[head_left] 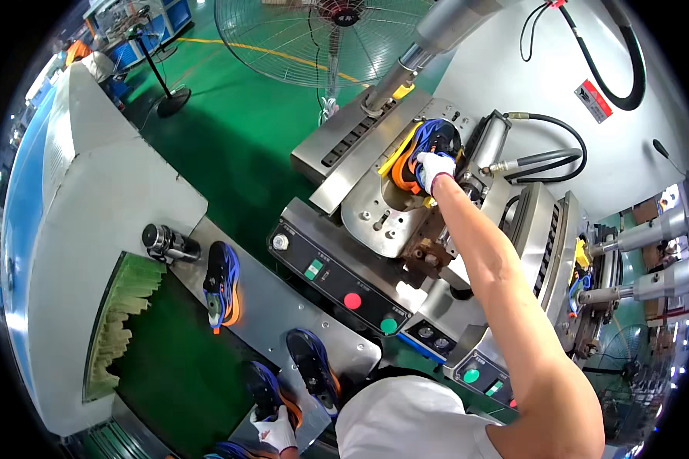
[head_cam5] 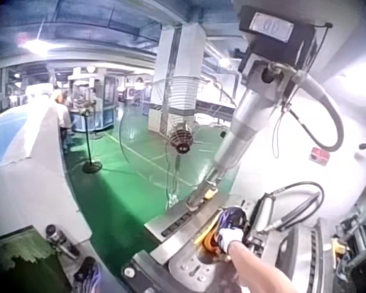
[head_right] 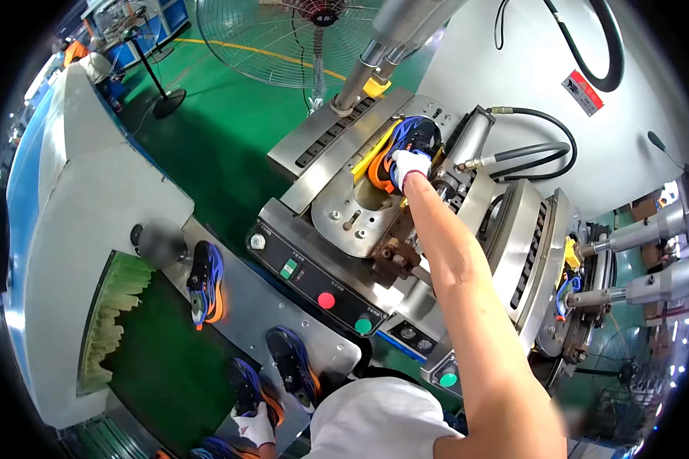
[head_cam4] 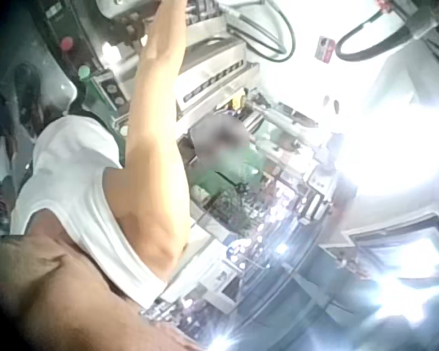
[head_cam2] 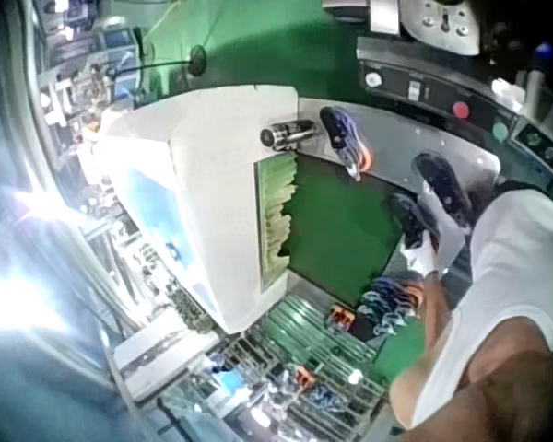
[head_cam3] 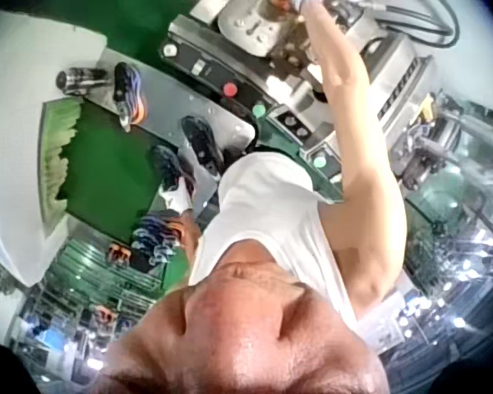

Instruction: The person places a shoe into a pressing machine, activates the press, and then moves the pressed shoe to a conveyor belt. The person repeats this process with several shoes from a nearby rack.

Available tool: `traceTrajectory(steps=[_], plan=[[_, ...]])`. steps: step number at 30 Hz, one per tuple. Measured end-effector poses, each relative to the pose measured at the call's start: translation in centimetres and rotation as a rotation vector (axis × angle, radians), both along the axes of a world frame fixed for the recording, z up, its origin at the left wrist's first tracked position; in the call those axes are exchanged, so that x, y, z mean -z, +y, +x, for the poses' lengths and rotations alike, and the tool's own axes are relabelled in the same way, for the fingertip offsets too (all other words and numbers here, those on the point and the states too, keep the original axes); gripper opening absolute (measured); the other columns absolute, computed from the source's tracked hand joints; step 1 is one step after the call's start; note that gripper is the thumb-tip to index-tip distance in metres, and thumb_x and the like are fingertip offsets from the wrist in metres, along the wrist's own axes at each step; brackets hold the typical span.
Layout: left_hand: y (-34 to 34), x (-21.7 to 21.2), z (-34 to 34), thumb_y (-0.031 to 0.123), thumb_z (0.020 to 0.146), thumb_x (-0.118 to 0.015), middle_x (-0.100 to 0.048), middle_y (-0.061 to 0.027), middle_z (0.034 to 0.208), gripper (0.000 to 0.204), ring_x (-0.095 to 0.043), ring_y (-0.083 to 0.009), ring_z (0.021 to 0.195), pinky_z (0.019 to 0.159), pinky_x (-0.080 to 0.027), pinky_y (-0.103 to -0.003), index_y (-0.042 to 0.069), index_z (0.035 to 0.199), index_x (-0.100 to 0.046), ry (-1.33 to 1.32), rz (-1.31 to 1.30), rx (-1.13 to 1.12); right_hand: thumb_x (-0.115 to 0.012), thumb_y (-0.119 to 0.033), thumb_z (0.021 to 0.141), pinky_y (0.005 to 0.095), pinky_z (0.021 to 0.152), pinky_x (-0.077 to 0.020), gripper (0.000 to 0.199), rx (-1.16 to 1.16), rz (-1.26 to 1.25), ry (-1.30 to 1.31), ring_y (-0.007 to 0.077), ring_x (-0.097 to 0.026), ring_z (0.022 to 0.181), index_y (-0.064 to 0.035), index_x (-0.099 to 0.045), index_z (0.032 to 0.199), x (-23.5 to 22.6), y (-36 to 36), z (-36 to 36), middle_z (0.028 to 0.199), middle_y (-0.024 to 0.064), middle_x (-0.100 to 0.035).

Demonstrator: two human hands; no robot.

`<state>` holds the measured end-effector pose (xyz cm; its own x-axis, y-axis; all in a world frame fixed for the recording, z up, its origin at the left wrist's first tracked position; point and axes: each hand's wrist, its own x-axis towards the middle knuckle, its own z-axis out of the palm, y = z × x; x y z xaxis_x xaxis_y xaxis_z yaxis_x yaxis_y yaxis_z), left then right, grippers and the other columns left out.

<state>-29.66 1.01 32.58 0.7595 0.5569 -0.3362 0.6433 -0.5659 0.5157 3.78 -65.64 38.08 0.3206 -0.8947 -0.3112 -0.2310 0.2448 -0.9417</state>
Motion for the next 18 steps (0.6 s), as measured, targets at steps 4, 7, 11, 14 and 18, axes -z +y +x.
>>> traceTrajectory(steps=[4, 7, 11, 14, 18], plan=[[-2.4, 1.4, -0.3, 0.009, 0.077, -0.085, -0.071, -0.0170, 0.113, 0.070, -0.070, -0.0295, 0.095, 0.088, -0.056, -0.041, 0.001, 0.138, -0.052, -0.126, -0.057, -0.068, -0.070, -0.008, 0.086, 0.0399, 0.050, -0.0416, 0.011, -0.081, -0.055, -0.078, 0.0240, -0.055, 0.052, -0.0098, -0.061, 0.081, 0.3, -3.0, -1.0, 0.064, 0.0083, -0.057], [-3.3, 3.0, -0.6, 0.015, 0.082, -0.082, -0.069, -0.0191, 0.122, 0.069, -0.069, -0.0321, 0.103, 0.094, -0.054, -0.043, 0.003, 0.141, -0.050, -0.145, -0.055, 0.013, -0.063, -0.023, 0.090, 0.0382, 0.075, -0.0524, 0.024, -0.265, -0.462, 0.574, 0.0293, -0.068, 0.086, -0.0057, -0.071, 0.104, 0.8, -3.8, -1.3, 0.098, 0.0158, -0.071], [-2.9, 0.8, -1.4, 0.034, 0.079, -0.083, -0.070, -0.0219, 0.121, 0.076, -0.069, -0.0387, 0.108, 0.097, -0.053, -0.048, 0.001, 0.140, -0.052, 0.169, 0.157, -0.050, -0.068, -0.029, 0.085, 0.0374, 0.098, -0.0539, 0.046, -0.166, -0.380, 0.696, 0.0320, -0.068, 0.119, -0.0041, -0.070, 0.124, -1.1, 4.0, 0.3, 0.131, 0.0166, -0.068], [-2.6, 1.5, -2.1, 0.034, 0.076, -0.087, -0.072, -0.0228, 0.108, 0.078, -0.072, -0.0379, 0.099, 0.088, -0.056, -0.048, -0.004, 0.135, -0.053, -0.014, 0.200, -0.027, -0.069, -0.032, 0.084, 0.0394, 0.092, -0.0558, 0.039, -0.695, -0.974, 1.098, 0.0305, -0.071, 0.112, -0.0101, -0.075, 0.116, -2.9, 2.1, 2.5, 0.124, 0.0122, -0.072], [0.0, 4.4, -3.0, 0.033, 0.075, -0.085, -0.077, -0.0188, 0.104, 0.068, -0.075, -0.0356, 0.089, 0.087, -0.058, -0.047, -0.002, 0.129, -0.062, 0.035, 0.053, 0.062, -0.063, -0.029, 0.091, 0.0453, 0.065, -0.0562, 0.019, -0.868, -0.968, 0.951, 0.0262, -0.069, 0.074, -0.0125, -0.072, 0.088, -0.9, -2.1, 3.2, 0.089, 0.0087, -0.075]])
